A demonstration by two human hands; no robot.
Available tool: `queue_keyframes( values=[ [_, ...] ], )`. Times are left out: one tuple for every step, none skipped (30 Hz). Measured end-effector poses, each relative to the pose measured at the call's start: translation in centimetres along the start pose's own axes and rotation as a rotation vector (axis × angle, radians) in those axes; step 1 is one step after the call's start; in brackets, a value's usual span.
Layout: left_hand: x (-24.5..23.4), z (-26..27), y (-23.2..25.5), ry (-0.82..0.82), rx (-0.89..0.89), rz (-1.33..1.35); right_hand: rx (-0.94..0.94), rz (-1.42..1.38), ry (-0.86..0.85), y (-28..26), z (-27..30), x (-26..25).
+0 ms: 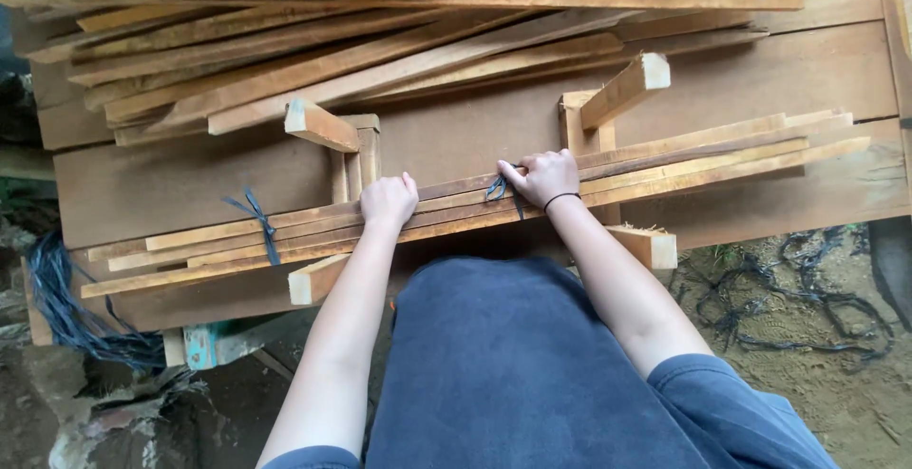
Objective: Bundling several thin wood strips together using plastic ties.
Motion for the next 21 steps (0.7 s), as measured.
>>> queue_keyframes(
  values=[
    [-0.3, 0.6, 0.2, 0.002, -0.003, 0.002, -0.004, 0.001, 0.001, 0.1, 0.5, 0.3],
    [-0.4, 1.2, 0.4, -0.008, -0.009, 0.01, 0.006, 0.001, 0.028, 0.2, 1.2, 0.5],
    [-0.5, 1.7, 0.7, -0.018, -0.015, 0.017, 0.016, 0.001, 0.055, 0.4, 1.9, 0.6],
    [-0.1, 1.7, 0.6, -0.016, -0.01, 0.02, 0.018, 0.005, 0.058, 0.5, 2.5, 0.8],
    [0.3, 1.7, 0.5, -0.027, -0.019, 0.022, 0.021, -0.013, 0.067, 0.5, 3.1, 1.0],
    [1.0, 1.8, 0.5, -0.043, -0.025, 0.023, 0.026, -0.029, 0.073, 0.7, 4.0, 1.3],
    [1.0, 2.2, 0.7, -0.045, -0.02, 0.026, 0.031, -0.024, 0.072, 0.9, 4.4, 1.0],
    [0.8, 2.7, 0.7, -0.062, -0.033, 0.024, 0.023, -0.036, 0.072, 0.8, 4.6, 0.7],
    [0.7, 3.1, 0.6, -0.079, -0.047, 0.023, 0.015, -0.048, 0.071, 0.6, 4.8, 0.4],
    [1.5, 3.3, 0.0, -0.081, -0.044, 0.019, 0.019, -0.05, 0.07, 0.5, 5.0, 0.4],
    [2.2, 3.4, -0.5, -0.068, -0.031, 0.028, 0.004, -0.029, 0.091, 0.2, 5.2, 0.1],
    [2.7, 3.2, -0.8, -0.053, -0.017, 0.041, -0.014, -0.004, 0.115, 0.1, 5.1, -0.2],
    [2.9, 3.7, -0.9, -0.051, -0.013, 0.041, -0.011, -0.003, 0.118, 0.4, 5.1, -0.4],
    [2.7, 4.4, -1.1, 0.015, 0.038, 0.039, -0.022, -0.006, 0.077, 0.3, 5.0, -0.1],
    [2.5, 5.1, -1.3, 0.081, 0.09, 0.035, -0.033, -0.008, 0.036, 0.1, 5.0, 0.2],
    [3.3, 5.1, -2.2, 0.081, 0.081, 0.034, -0.041, -0.012, 0.033, -0.1, 4.8, -0.4],
    [3.3, 5.4, -2.4, 0.198, 0.174, 0.072, -0.029, -0.009, -0.043, -0.2, 4.5, -0.5],
    [3.7, 6.1, -2.6, 0.308, 0.267, 0.113, -0.016, -0.003, -0.126, -0.1, 4.8, -0.5],
    [3.3, 7.0, -2.3, 0.301, 0.258, 0.113, -0.022, -0.004, -0.136, -0.5, 4.1, -1.2],
    [2.2, 8.1, -1.5, 0.385, 0.335, 0.287, -0.014, -0.015, -0.244, -0.7, 3.5, -1.3],
    [1.0, 9.2, -0.8, 0.469, 0.409, 0.463, -0.005, -0.026, -0.352, -0.8, 3.1, -1.5]
  ],
)
Point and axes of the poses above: each hand's wrist, its own z-axis away from the middle knuckle, its own x-axis out of the palm, y = z × x, the point moved 7 cm from there along -z, towards the middle knuckle, and after that the axes turned 11 degrees about z, right-handed, at the moved point
